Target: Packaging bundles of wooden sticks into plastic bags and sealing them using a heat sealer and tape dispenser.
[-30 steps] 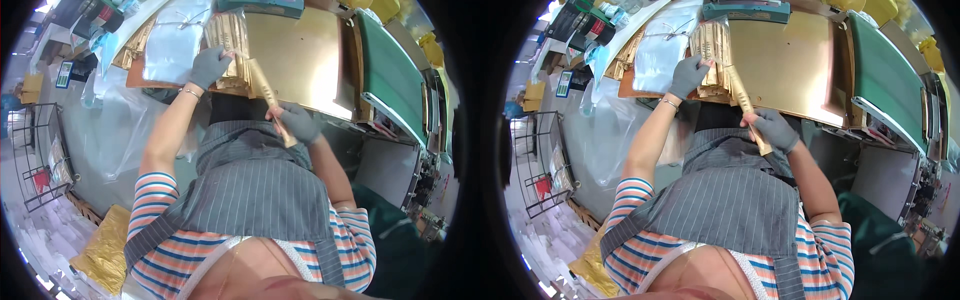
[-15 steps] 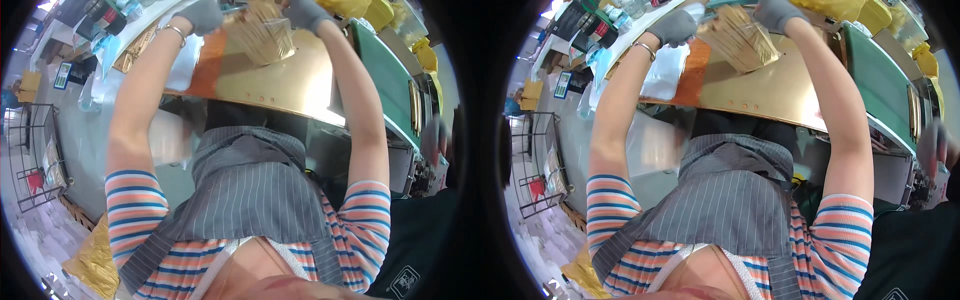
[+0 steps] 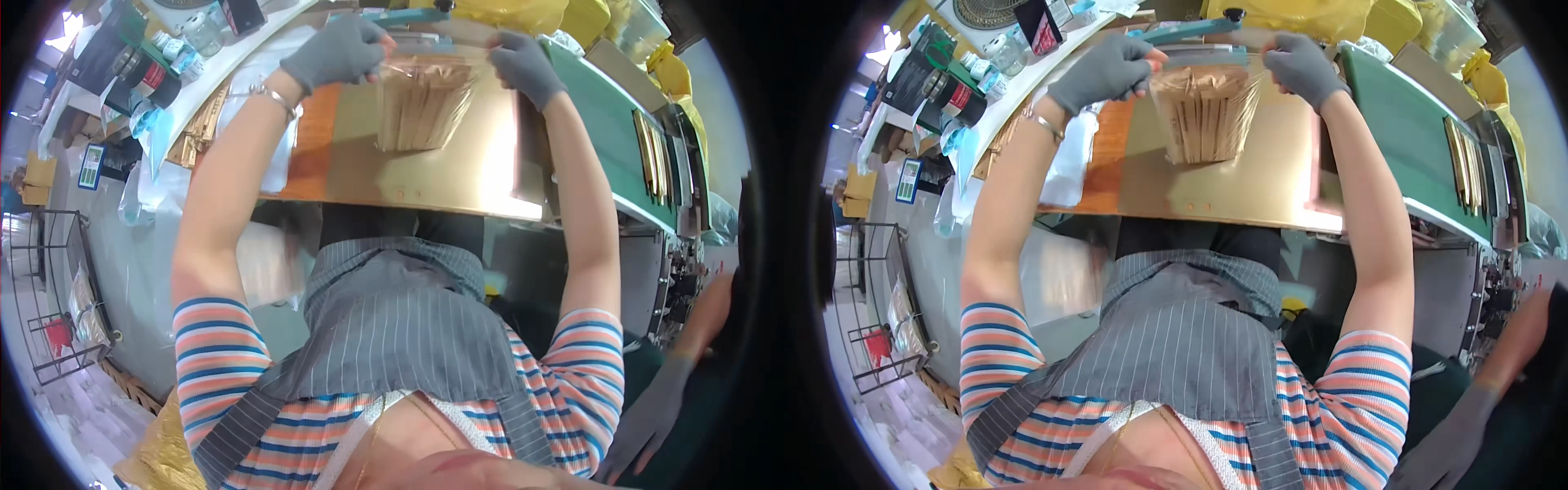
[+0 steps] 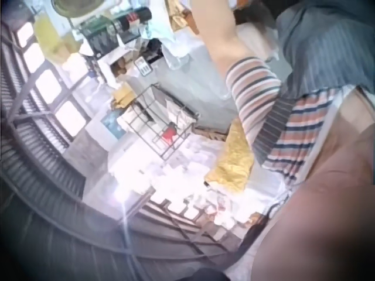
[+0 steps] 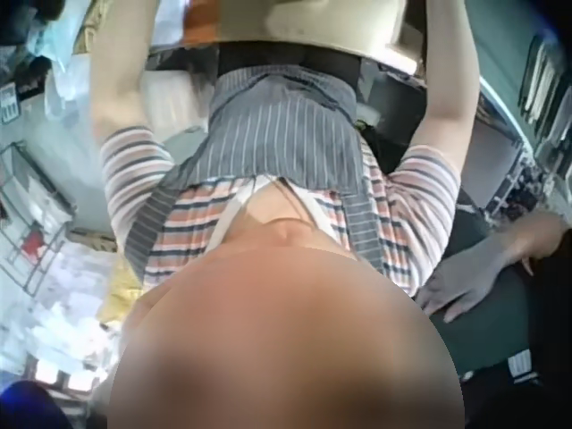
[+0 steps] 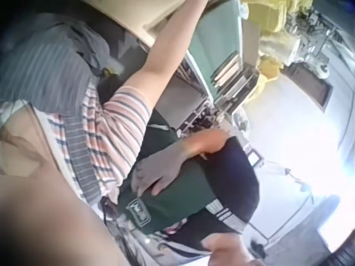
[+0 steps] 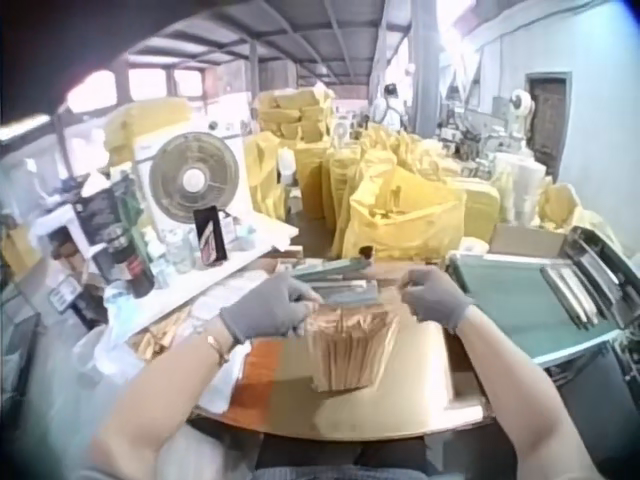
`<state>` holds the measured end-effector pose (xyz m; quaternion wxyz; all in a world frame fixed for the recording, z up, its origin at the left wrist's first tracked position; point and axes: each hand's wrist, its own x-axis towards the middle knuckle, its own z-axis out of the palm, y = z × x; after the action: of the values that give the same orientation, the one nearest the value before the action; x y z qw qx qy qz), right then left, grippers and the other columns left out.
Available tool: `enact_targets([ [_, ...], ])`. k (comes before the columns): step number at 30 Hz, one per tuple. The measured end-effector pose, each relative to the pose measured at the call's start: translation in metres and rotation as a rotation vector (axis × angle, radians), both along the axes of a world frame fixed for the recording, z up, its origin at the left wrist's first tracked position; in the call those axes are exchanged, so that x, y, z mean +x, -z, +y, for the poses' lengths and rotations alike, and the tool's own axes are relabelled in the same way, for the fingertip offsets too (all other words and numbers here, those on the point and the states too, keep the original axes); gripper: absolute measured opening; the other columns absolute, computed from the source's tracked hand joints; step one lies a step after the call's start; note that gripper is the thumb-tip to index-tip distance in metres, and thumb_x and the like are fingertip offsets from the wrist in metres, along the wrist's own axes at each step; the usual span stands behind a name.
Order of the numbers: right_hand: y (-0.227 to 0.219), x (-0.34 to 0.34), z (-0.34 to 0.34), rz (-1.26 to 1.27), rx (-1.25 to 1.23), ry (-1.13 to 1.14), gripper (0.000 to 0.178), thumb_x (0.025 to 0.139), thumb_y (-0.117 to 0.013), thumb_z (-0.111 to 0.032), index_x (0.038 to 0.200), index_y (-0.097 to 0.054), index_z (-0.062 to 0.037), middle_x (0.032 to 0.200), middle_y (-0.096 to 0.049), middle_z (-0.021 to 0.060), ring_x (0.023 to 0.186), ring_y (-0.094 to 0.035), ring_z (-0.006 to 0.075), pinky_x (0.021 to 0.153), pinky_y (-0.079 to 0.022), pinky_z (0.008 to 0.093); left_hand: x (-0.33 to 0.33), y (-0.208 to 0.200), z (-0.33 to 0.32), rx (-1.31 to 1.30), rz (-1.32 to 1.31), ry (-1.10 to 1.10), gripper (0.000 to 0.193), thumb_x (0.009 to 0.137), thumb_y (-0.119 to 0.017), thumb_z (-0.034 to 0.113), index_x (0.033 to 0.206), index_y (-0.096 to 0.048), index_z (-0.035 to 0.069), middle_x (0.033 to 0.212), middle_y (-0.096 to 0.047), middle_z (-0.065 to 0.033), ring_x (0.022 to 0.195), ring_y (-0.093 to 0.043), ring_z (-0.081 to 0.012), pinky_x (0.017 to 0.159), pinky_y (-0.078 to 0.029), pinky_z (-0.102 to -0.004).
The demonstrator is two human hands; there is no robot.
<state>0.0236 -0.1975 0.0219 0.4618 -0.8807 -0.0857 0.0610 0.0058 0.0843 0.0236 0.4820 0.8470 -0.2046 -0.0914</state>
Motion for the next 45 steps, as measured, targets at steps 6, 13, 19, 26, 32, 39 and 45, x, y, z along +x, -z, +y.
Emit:
enact_targets([
  [6,-0.004,-0.026,0.029,-0.994,-0.083,-0.242,0.019,0.087,-0.057,-0.023,0.089,-0.06,-0.0038,0.072,-0.06,0.0054,0.063,-0.057,0.0122,0.056,-0.045,0.028,-0.032,-0.051,-0.022,-0.157,-0.009,0.143,0.025,0.088,-0.059,0.019,0.105,-0.063,0.001,0.066,-0.058,-0.001,0.056,-0.053,-0.0051,0.049,-0.042,-0.0181],
  [13,0.019,0.012,0.05,-0.419,-0.06,-0.086,0.036,0.094,-0.048,-0.035,0.082,-0.058,-0.0035,0.061,-0.054,0.0092,0.058,-0.053,0.017,0.058,-0.044,0.0319,-0.004,0.046,-0.034,-0.495,-0.237,-0.087,0.034,0.075,-0.073,0.016,0.104,-0.065,-0.001,0.087,-0.064,-0.0039,0.084,-0.06,-0.0108,0.073,-0.049,-0.0251],
  [19,0.108,0.146,0.046,-0.766,-0.468,0.279,0.04,0.09,-0.048,-0.043,0.075,-0.055,-0.007,0.079,-0.062,0.0134,0.073,-0.062,0.0324,0.062,-0.047,0.0432,0.059,0.175,-0.03,-0.451,0.398,-0.232,0.038,0.071,-0.075,0.025,0.097,-0.068,-0.002,0.093,-0.068,-0.0102,0.085,-0.062,-0.0144,0.079,-0.047,-0.0283],
  [26,0.05,0.187,0.083,-0.651,-0.32,0.236,0.043,0.081,-0.056,-0.051,0.087,-0.059,-0.0084,0.087,-0.063,0.0135,0.083,-0.061,0.0332,0.071,-0.047,0.042,0.113,0.182,-0.009,-0.578,0.541,-0.351,0.039,0.072,-0.073,0.025,0.098,-0.067,-0.004,0.093,-0.066,-0.0067,0.084,-0.061,-0.014,0.078,-0.046,-0.0263],
  [32,0.15,0.207,0.045,-0.492,-0.666,0.303,0.033,0.083,-0.055,-0.04,0.087,-0.06,-0.0085,0.088,-0.063,0.0136,0.08,-0.06,0.036,0.069,-0.047,0.0448,0.126,0.196,-0.012,-0.71,0.667,-0.374,0.037,0.069,-0.076,0.023,0.093,-0.067,-0.004,0.089,-0.066,-0.0069,0.081,-0.06,-0.0123,0.071,-0.046,-0.0259],
  [39,0.151,0.209,0.058,-0.504,-0.597,0.342,0.018,0.08,-0.055,-0.029,0.079,-0.06,-0.0126,0.084,-0.064,0.0083,0.078,-0.062,0.0306,0.067,-0.05,0.0422,0.119,0.201,-0.005,-0.631,0.564,-0.39,0.042,0.072,-0.073,0.022,0.104,-0.064,-0.004,0.097,-0.065,-0.0072,0.086,-0.061,-0.0131,0.079,-0.047,-0.0272],
  [45,0.147,0.202,0.053,-0.467,-0.609,0.398,0.018,0.082,-0.055,-0.031,0.079,-0.059,-0.0138,0.091,-0.064,0.0065,0.082,-0.062,0.0298,0.068,-0.05,0.0419,0.121,0.198,-0.012,-0.603,0.524,-0.354,0.043,0.073,-0.073,0.023,0.106,-0.063,-0.003,0.1,-0.065,-0.0065,0.091,-0.059,-0.0135,0.083,-0.045,-0.0277],
])
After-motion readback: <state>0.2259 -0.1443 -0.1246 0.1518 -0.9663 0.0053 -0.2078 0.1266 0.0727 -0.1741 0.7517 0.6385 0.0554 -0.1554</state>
